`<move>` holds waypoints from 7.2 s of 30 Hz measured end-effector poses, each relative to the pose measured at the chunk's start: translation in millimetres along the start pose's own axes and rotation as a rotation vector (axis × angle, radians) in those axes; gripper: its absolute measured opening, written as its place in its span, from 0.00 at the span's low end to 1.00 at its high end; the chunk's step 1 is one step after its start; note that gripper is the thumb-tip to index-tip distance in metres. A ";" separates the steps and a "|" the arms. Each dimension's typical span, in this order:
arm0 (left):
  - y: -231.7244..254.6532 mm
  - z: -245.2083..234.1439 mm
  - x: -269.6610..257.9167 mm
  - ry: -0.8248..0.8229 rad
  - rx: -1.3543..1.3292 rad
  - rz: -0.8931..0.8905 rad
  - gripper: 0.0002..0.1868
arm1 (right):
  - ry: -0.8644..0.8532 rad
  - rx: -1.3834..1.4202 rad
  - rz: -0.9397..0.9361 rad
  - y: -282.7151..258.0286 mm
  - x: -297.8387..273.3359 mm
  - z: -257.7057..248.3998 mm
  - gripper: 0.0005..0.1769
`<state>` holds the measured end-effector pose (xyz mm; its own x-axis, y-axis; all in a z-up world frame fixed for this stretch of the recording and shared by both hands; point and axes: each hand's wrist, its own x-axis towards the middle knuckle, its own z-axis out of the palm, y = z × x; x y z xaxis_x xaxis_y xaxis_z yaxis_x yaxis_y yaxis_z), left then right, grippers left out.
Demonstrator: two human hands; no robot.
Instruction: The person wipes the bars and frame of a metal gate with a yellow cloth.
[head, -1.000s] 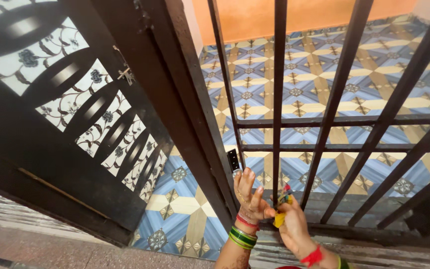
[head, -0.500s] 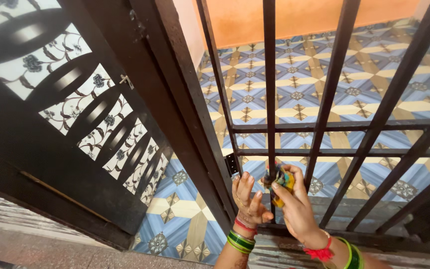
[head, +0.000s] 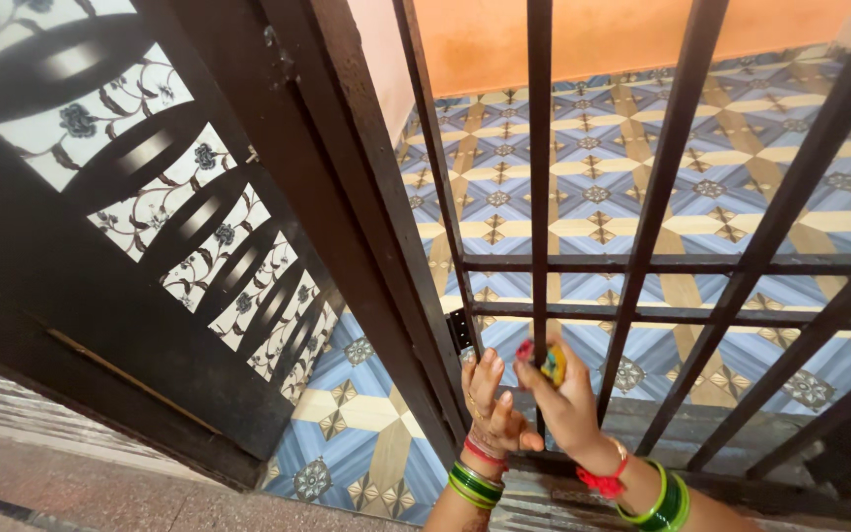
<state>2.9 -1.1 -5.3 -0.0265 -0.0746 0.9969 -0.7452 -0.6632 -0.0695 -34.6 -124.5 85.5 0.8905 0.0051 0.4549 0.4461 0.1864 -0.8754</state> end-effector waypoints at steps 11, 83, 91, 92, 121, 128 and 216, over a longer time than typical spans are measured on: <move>-4.1 6.0 -18.5 0.052 -0.047 0.014 0.43 | 0.114 -0.020 0.108 138.5 -63.1 -18.0 0.12; 4.3 -4.2 -1.0 -0.014 0.121 -0.018 0.30 | 0.482 -1.331 -1.046 -43.5 -104.8 -211.1 0.21; 4.1 -3.5 4.3 -0.018 0.141 -0.001 0.28 | 0.457 -1.416 -0.956 -122.5 14.6 -167.5 0.25; 4.7 -3.3 3.8 -0.014 0.149 0.001 0.28 | 0.462 -1.387 -0.966 -115.2 14.9 -168.1 0.24; -0.5 1.1 -4.2 0.081 0.111 -0.055 0.30 | 0.608 -1.183 -1.020 -125.3 -6.0 -228.9 0.25; -7.0 -13.0 -10.9 -0.070 0.013 -0.057 0.32 | 0.538 -1.410 -0.909 -145.0 -10.1 -210.4 0.21; 11.0 -6.3 12.6 -0.072 0.258 -0.063 0.21 | 0.476 -1.234 -0.979 -116.6 -25.8 -122.8 0.18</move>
<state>-9.9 -4.7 6.8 0.0686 -0.0733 0.9949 -0.5493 -0.8353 -0.0237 -98.7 -267.0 155.8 0.0862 0.0358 0.9956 0.4109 -0.9117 -0.0028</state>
